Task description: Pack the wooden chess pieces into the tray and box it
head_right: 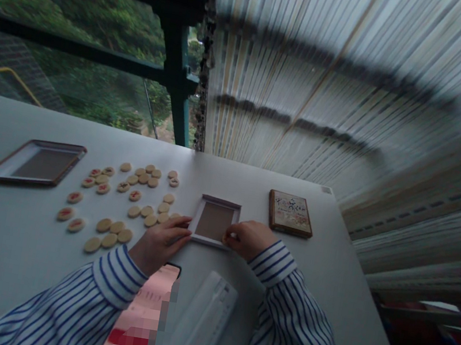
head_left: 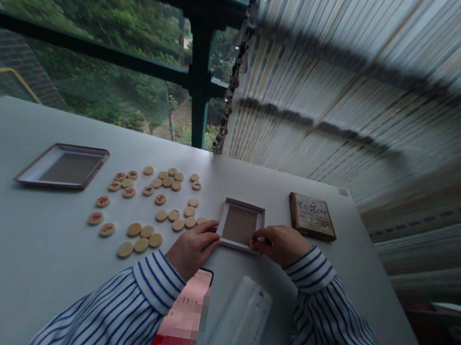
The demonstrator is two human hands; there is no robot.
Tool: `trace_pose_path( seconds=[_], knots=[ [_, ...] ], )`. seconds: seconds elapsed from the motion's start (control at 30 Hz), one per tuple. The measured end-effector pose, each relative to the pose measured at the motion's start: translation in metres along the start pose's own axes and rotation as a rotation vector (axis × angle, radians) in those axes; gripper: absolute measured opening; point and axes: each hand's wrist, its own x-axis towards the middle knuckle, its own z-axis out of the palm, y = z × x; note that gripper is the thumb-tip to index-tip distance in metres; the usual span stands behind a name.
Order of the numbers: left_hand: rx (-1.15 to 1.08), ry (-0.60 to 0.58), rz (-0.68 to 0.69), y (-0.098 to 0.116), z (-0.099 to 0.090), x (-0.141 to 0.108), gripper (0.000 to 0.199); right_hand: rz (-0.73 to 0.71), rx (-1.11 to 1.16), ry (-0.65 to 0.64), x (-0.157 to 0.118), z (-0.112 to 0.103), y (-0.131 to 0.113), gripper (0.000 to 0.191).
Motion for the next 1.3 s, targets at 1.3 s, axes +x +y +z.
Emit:
trace_pose_path(
  seconds=[1.3],
  knots=[
    [0.024, 0.003, 0.002, 0.002, -0.001, 0.0002, 0.009, -0.019, -0.008, -0.036, -0.0002, 0.0012, -0.0001, 0.025]
  ],
)
